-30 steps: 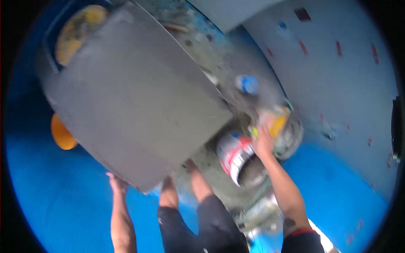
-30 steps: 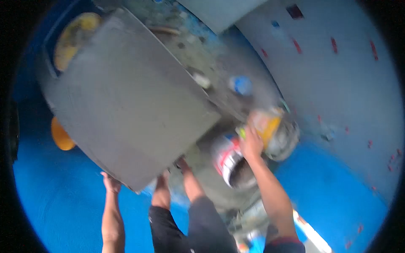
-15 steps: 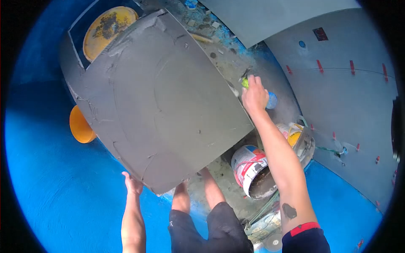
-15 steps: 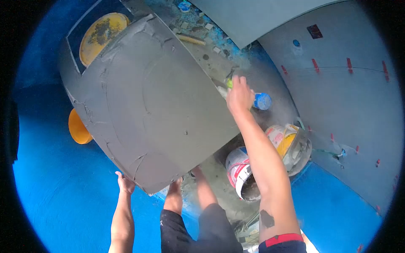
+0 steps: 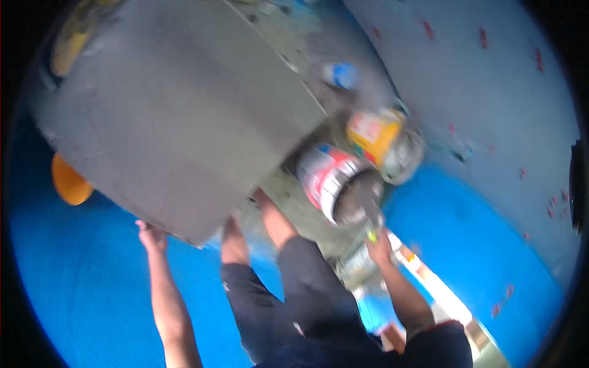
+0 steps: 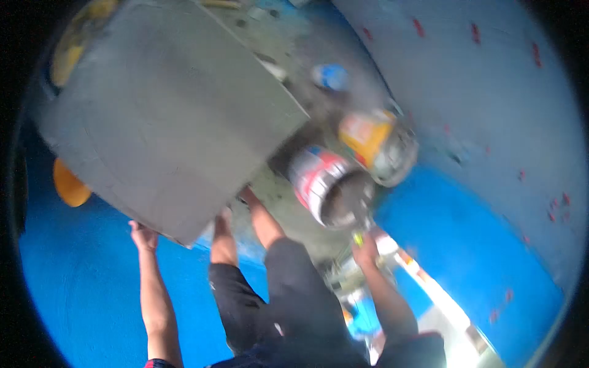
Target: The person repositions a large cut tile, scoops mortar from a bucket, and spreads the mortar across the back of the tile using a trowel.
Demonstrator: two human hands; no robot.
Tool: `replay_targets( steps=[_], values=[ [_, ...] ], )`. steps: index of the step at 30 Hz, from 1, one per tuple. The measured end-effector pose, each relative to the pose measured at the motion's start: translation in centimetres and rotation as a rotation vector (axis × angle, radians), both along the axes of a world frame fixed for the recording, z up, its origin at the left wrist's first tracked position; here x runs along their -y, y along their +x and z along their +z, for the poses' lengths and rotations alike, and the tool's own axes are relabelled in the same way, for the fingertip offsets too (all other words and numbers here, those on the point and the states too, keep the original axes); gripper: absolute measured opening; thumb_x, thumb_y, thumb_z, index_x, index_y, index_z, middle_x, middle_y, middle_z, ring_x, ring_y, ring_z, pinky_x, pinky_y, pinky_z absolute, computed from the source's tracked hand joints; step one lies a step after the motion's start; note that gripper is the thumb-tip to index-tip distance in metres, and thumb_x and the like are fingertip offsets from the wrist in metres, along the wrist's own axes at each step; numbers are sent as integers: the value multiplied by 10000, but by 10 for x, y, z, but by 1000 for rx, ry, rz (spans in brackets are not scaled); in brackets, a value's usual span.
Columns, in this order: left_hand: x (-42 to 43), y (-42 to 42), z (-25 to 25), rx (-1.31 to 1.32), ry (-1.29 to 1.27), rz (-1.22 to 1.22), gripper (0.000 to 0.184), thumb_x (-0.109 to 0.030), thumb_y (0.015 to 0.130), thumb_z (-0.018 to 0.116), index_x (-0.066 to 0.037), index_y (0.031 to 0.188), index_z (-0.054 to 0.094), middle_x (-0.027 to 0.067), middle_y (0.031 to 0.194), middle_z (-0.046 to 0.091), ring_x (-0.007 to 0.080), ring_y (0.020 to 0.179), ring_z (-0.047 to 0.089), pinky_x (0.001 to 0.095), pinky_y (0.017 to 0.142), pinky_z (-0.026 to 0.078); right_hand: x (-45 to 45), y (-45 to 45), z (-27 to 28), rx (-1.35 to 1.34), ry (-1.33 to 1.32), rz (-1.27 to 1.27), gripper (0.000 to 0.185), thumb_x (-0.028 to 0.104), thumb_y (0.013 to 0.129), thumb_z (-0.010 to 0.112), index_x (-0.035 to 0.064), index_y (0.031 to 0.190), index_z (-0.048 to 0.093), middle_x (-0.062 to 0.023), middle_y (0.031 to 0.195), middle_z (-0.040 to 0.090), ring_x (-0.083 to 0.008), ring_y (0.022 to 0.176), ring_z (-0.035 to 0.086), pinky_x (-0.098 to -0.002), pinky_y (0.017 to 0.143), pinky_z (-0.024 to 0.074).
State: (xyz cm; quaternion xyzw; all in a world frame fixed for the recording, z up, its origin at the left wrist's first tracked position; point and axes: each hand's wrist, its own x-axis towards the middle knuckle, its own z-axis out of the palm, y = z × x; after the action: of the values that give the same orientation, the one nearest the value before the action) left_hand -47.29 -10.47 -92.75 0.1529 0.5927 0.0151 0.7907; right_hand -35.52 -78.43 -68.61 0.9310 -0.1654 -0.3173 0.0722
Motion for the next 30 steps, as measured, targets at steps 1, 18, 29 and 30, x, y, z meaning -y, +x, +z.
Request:
replay_targets(
  steps=[1,18,29,30],
  values=[
    [-6,-9,-9,-34,65,-64,711,-599,969,359,-40,1404,423,112,1439,465,332,1315,424,518,1094,335,12,-21,-13,-90,0,12,418,217,731,741,46,1088,606,-218,1023,639,-388,991,611,-488,835,483],
    [-23,27,0,-16,150,141,525,-440,1035,356,-24,1324,494,89,1389,512,246,1294,452,403,1119,314,-88,164,-144,-87,404,99,386,311,946,512,-36,853,654,-245,825,645,-401,828,630,-469,751,468],
    [-12,36,21,-98,159,212,552,-371,1041,388,-23,1467,335,73,1543,331,197,1418,295,357,1184,192,-219,365,-218,-70,805,-113,729,567,996,368,-69,1320,518,-214,1336,559,-295,1282,493,-354,1083,332],
    [-13,38,24,-82,129,214,542,-363,1042,391,-23,1461,343,72,1532,350,198,1408,314,356,1182,201,-222,366,-222,-49,830,-157,734,573,992,377,-72,1308,529,-214,1315,576,-281,1270,507,-351,1077,339]
  ],
)
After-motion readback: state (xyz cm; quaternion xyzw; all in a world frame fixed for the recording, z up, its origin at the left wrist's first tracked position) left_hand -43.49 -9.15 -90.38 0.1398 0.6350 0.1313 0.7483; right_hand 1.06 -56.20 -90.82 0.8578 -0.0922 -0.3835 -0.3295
